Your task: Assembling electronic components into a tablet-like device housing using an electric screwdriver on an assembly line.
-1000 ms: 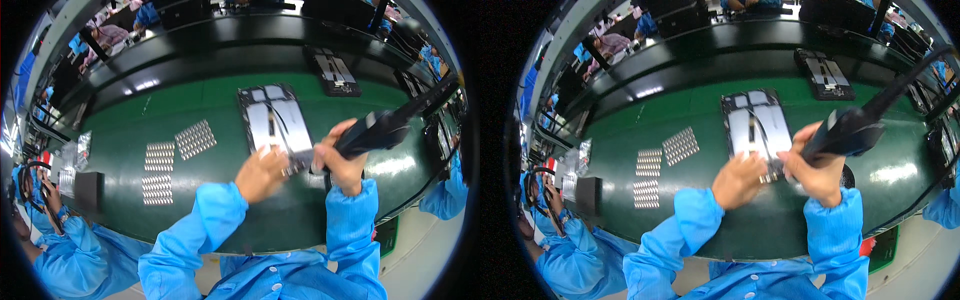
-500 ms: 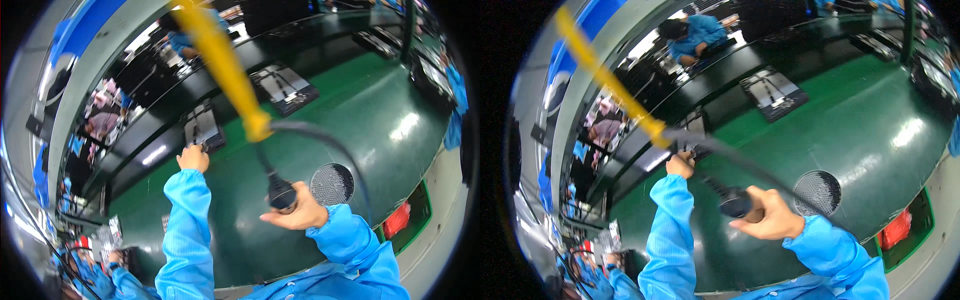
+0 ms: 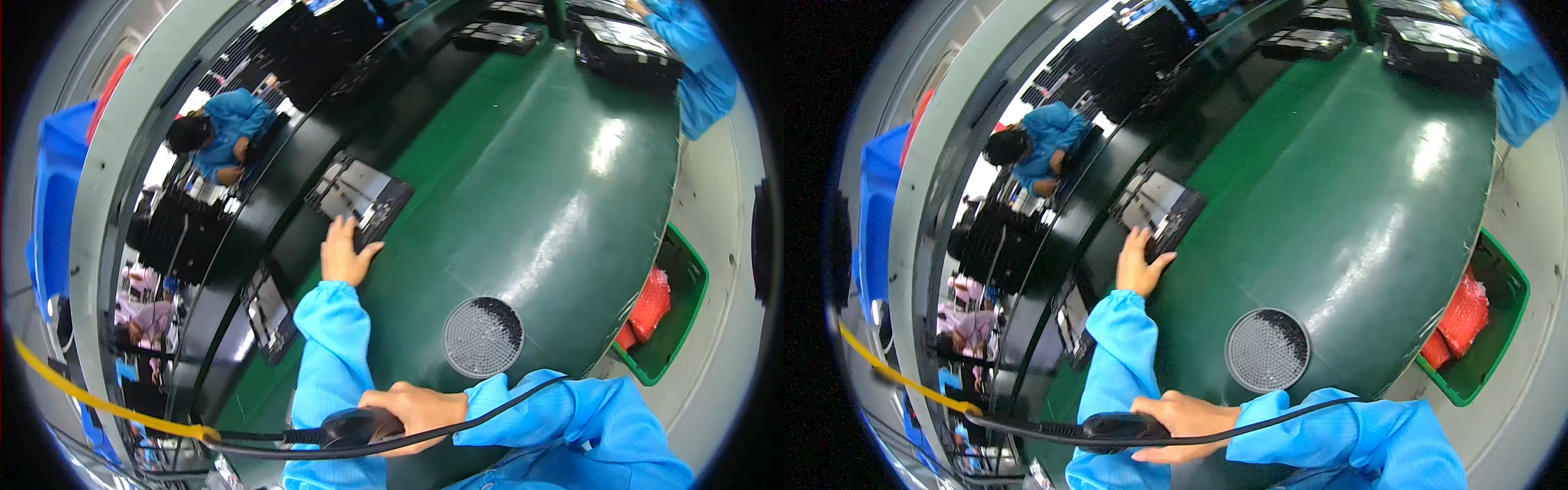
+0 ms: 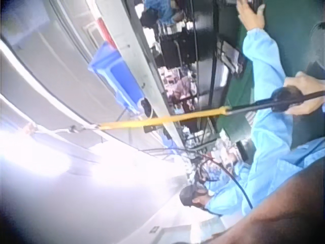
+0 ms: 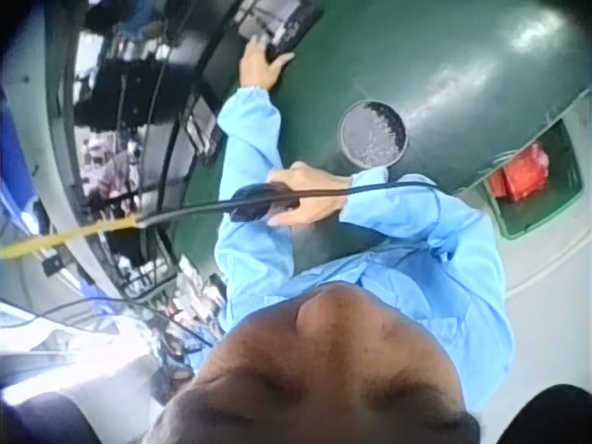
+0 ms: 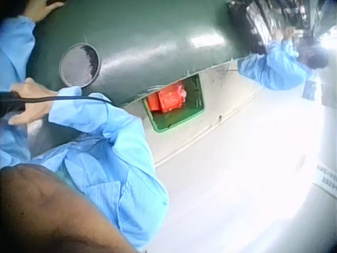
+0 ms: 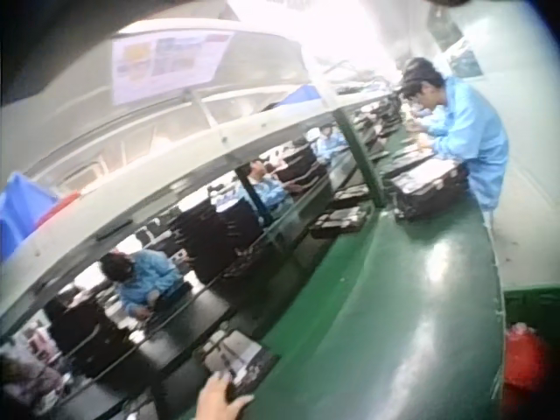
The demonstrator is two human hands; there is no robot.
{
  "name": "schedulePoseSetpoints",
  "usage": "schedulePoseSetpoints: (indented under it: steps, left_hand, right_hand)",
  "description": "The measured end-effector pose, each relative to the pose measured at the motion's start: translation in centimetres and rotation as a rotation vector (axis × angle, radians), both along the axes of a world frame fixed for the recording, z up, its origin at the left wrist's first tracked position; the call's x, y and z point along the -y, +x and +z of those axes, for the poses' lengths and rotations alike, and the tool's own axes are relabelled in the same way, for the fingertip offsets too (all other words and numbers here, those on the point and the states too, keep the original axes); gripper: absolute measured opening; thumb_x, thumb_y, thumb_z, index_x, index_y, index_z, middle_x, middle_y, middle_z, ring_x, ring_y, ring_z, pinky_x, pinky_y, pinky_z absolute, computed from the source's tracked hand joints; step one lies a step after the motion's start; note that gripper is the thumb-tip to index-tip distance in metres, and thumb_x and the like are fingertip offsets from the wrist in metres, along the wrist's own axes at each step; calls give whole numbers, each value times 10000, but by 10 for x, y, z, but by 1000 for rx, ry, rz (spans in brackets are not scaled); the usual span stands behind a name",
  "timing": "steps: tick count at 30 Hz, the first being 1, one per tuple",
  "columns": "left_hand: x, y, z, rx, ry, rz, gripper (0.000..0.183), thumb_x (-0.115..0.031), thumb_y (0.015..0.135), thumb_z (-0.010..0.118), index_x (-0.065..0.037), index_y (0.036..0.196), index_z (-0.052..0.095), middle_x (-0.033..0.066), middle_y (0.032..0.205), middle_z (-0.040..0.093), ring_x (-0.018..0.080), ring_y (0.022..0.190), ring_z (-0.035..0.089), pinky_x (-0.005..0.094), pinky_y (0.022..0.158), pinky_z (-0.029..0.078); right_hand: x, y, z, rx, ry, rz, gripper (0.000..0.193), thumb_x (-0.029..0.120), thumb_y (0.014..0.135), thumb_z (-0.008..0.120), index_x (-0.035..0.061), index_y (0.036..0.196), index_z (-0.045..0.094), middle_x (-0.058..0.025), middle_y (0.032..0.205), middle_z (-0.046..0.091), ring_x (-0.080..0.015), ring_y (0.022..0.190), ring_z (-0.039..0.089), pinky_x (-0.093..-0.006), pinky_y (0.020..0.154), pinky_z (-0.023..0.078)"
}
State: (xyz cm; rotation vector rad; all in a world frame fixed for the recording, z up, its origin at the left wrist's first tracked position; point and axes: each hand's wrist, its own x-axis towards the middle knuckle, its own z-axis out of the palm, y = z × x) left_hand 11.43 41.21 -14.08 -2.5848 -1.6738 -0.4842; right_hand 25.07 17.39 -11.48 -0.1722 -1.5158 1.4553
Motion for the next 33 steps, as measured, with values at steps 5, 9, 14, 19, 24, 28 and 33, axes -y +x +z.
schedulePoseSetpoints:
  steps: [5,9,14,19,24,28,33]
  left_hand:
    - [-14,-5,21,-220,143,-89,707,-243,623,757,-56,1248,485,171,1314,477,330,1229,436,509,1027,318]
    - [-18,-24,11,-266,148,34,650,-67,630,658,-36,1254,476,195,1260,515,351,1176,482,433,1003,371]
    - [31,-55,9,-126,182,104,624,46,590,598,-6,1206,507,202,1251,525,357,1181,481,390,1004,386]
    - [134,-90,-15,-38,245,-80,676,-44,583,627,-23,1246,498,205,1306,482,356,1242,436,459,1012,352]
    - [269,-77,-7,106,97,124,609,32,593,637,-1,1196,552,229,1317,457,388,1254,415,472,1040,323]
    - [345,-61,-1,183,59,123,630,55,539,657,-7,1161,583,239,1332,441,422,1271,383,501,1056,302]
    - [407,-42,-5,575,-54,416,904,-190,595,843,-10,1348,377,262,1399,343,449,1315,291,589,1064,166]
  right_hand:
    - [-2,0,-8,4,-75,-11,411,224,735,726,-9,972,484,-160,541,524,-304,463,536,-378,444,383]
    - [-6,4,-5,-19,-96,-34,410,200,722,725,-16,972,483,-160,537,518,-300,464,536,-375,447,382]
    - [-11,6,1,119,-193,-56,405,134,686,706,-15,998,494,-216,691,595,-357,631,618,-405,556,457]
    - [-18,17,15,239,-320,-212,316,100,692,721,0,925,532,-168,709,633,-252,653,652,-362,586,491]
    - [-24,16,16,209,-166,-457,333,36,683,770,5,950,574,24,581,556,-20,576,489,-214,482,388]
    - [-22,25,18,169,-342,-411,364,-25,692,737,-4,1020,581,-10,816,636,-49,734,545,-234,651,460]
    - [-33,11,14,119,-194,-495,305,-12,731,741,7,951,530,-11,599,562,-73,491,523,-221,443,406]
